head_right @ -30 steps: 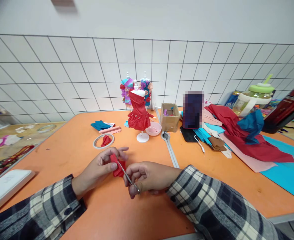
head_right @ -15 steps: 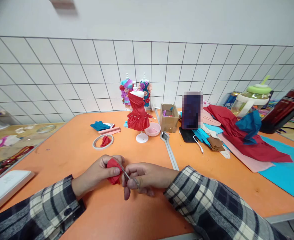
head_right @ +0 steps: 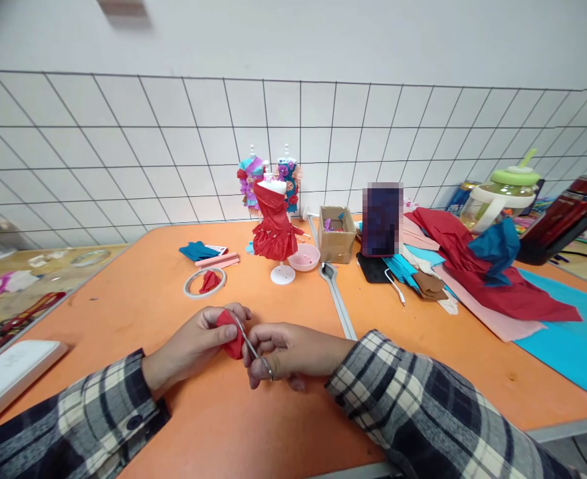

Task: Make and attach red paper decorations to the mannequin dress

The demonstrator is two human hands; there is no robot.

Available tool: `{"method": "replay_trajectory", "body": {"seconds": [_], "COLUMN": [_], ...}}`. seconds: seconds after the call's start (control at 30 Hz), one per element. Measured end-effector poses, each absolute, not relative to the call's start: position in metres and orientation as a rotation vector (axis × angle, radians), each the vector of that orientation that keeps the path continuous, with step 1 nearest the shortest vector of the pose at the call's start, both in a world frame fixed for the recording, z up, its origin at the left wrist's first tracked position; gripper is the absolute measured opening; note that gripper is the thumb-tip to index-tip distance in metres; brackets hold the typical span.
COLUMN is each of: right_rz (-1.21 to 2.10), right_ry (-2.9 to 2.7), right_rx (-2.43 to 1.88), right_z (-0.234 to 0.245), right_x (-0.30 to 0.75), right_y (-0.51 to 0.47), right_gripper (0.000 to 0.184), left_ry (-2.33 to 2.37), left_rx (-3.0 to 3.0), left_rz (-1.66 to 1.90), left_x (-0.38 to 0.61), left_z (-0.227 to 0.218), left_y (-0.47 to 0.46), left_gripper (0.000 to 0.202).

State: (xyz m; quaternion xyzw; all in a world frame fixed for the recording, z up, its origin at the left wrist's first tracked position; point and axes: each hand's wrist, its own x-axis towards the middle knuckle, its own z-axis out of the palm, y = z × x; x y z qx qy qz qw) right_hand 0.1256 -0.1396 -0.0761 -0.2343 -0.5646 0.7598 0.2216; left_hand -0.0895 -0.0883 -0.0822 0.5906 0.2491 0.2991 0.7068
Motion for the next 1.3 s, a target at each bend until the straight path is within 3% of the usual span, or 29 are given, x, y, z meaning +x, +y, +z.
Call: {"method": "replay_trajectory", "body": {"seconds": [0.33,1.1,1.23,1.3], "right_rz": [2.097,2.114,2.059,2.053], "right_ry": [-1.456,-1.474,-1.461,-1.471], "right_rx": [-0.694,-0.739,-0.783,-0.796], "right_z": [-0.0774,-0.078,-0.0762,-0.0765], "right_x": [0.1242,0.1233,0.1231,0.1236], "right_y": [-0.1384,-0.1379,-0.1371,-0.137], "right_gripper": [0.043,0.043,0.041,0.04], "left_ry": [0.582,0.564,0.591,0.602], "left_rx": [1.223,1.45,1.24,1.196], "left_rz": [0.79,0.594,0.727,0.782], "left_x": [-0.0885,-0.091,-0.0913,-0.0905], "left_z": [-0.0874,-0.0902,-0.0882,-0.0864], "left_y": [-0.0902,-0.087,-0.0909,-0.0914], "left_gripper": [0.036,0.029,0.052,0.048]}}
